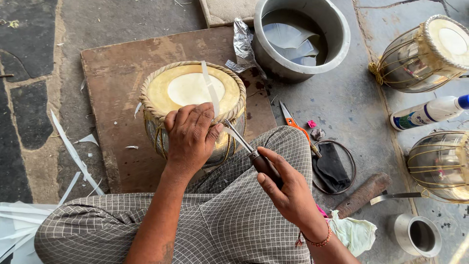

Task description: The person sits on the floor and uses a wooden mallet to hammer a white plastic strip into the rim of a drum. They repeatedly pull the strip taut and strike it to secure it around the drum's edge.

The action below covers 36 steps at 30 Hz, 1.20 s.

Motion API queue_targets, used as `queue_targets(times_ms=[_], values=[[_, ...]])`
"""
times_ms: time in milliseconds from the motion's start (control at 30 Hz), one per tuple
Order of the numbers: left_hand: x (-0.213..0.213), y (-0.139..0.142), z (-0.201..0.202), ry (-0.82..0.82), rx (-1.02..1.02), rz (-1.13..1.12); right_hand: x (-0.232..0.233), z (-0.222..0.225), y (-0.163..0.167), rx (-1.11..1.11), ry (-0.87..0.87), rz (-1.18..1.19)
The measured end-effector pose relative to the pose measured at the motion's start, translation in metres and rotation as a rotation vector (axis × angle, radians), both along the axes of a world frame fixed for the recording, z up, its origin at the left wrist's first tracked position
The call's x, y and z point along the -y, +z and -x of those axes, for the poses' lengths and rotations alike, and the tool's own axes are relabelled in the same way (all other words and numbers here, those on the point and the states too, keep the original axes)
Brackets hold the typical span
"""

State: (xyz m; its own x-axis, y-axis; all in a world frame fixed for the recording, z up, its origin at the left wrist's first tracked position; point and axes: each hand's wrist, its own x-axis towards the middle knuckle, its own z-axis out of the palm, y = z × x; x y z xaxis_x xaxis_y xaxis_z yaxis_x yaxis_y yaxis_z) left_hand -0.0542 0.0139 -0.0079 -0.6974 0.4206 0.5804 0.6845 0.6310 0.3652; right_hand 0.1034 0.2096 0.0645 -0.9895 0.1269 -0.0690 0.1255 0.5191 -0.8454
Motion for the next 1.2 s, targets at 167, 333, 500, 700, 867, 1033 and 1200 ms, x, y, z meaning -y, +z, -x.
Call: queue_targets(times_ms=[167,333,500,700,867,1033,1200], values=[[-0.001,0.002,-0.002,0.011,0.008,0.003,0.005,-0.002,0.007,0.095,-0.042,0.006],[-0.001,0.002,-0.003,0.017,0.011,0.005,0.01,0.002,0.02,0.212,-0.074,0.022],[-0.003,0.0,-0.005,0.03,-0.005,0.008,0.009,0.005,0.03,0.279,-0.084,-0.007],[-0.014,-0.007,-0.009,0.109,-0.058,-0.008,0.001,-0.001,0.013,0.041,0.023,-0.001],[-0.015,-0.014,-0.003,0.134,-0.111,-0.017,-0.005,0.002,-0.022,0.296,-0.148,0.606],[-0.006,-0.015,0.0,0.15,-0.103,-0.02,0.005,0.015,-0.069,0.321,0.038,1.584],[0.007,-0.017,-0.005,0.202,-0.032,0.039,0.017,0.019,-0.091,-0.162,0.043,0.441]])
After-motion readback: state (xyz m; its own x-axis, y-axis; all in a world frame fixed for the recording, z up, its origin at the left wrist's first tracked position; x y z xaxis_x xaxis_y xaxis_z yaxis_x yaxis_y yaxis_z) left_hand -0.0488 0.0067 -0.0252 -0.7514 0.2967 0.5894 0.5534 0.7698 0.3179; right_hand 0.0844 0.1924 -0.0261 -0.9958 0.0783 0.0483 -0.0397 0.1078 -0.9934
